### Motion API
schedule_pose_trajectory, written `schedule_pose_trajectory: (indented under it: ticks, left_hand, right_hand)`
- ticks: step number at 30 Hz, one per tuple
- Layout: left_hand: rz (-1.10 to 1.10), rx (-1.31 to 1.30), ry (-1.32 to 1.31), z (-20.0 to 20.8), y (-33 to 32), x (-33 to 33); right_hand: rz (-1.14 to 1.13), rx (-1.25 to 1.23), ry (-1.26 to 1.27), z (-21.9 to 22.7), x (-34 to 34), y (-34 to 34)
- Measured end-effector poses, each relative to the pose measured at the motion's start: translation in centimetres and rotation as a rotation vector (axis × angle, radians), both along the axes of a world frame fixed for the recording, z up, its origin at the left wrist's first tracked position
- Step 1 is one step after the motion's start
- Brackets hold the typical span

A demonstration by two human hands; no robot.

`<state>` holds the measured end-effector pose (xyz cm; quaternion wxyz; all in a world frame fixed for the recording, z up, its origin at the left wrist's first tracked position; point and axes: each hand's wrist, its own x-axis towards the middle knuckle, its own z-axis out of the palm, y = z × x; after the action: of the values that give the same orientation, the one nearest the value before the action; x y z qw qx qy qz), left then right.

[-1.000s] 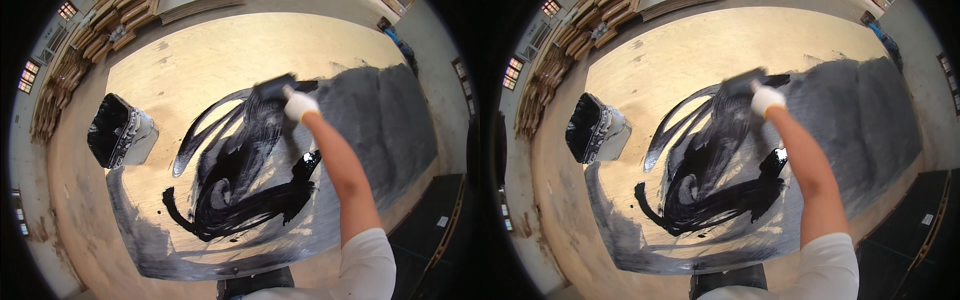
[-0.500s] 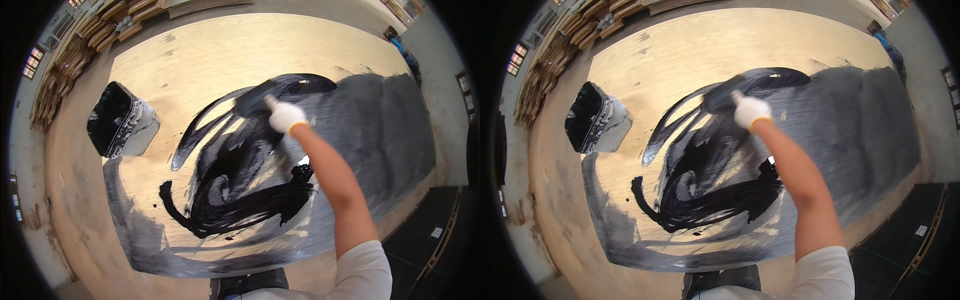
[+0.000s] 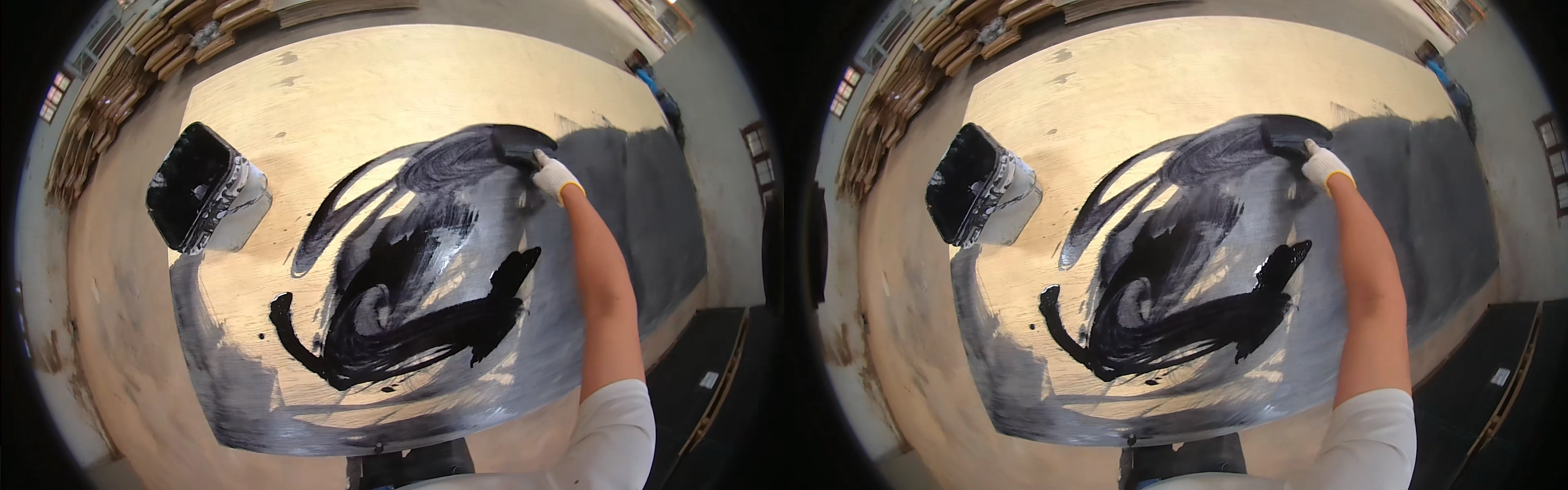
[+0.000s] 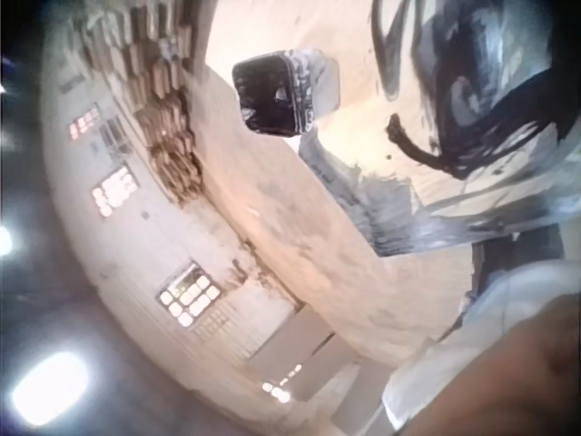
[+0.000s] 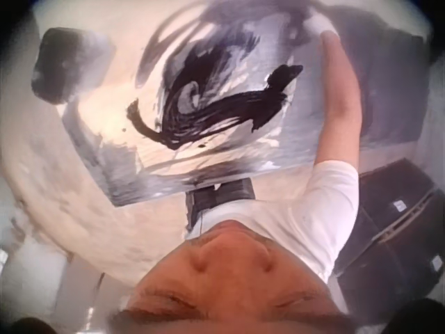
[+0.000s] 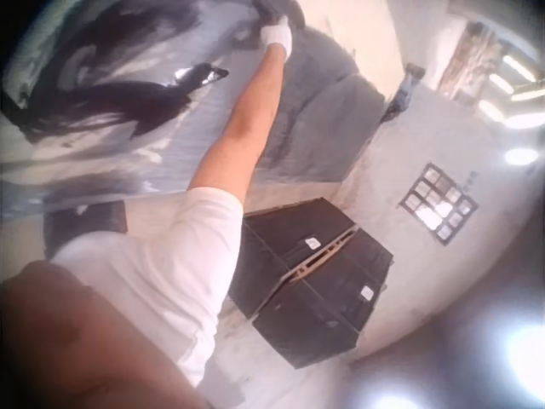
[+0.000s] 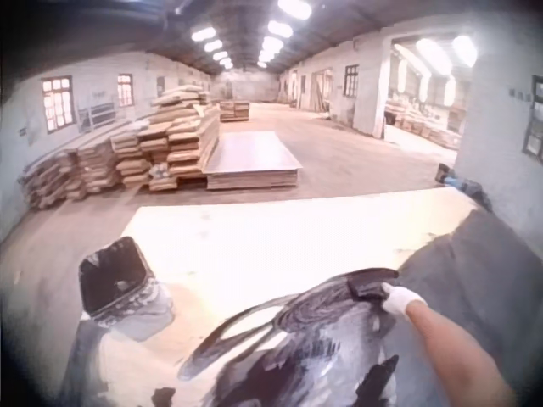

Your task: The person uses a paint roller to apply black paint to a large wooden board. They repeatedly dip the roller into a paint container and spread the paint across the board's surface in broad strokes.

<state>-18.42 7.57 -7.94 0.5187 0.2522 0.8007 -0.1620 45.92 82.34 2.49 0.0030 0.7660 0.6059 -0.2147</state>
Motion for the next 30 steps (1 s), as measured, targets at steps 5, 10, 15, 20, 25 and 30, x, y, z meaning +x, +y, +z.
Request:
schedule_pose_trajectory:
  ticks: [5,10,15,20,25,30]
  left_hand:
    - [0.035,-0.025,0.024,0.9,-1.1,0.3]
    - [0.026,-0.023,0.024,0.4,-0.9,0.3]
    - [0.005,-0.017,0.026,0.3,-1.0,0.6]
    - [0.022,0.008,0.057,0.5,-2.1,0.8]
    - [0.053,-0.026,0.087,2.1,-4.8,2.7]
    - [-0.015,0.007,0.092,1.3,-5.3,3.3]
  right_hand:
    - [0.168,-0.059,-0.127,1.5,-7.7,-14.4]
    - [0.092,-0.254,-0.149,4.0,-10.3,-18.8]
    - [-0.062,-0.007,-0.038,1.0,0.0,-4.9]
    - [-0.152,0.032,0.236,0.5,3.6,3.5]
    - [0.375,-0.196,0.164,2.3,-13.0,-3.6]
    - [0.743,-0.247,0.125,2.1,-31.5,-13.5]
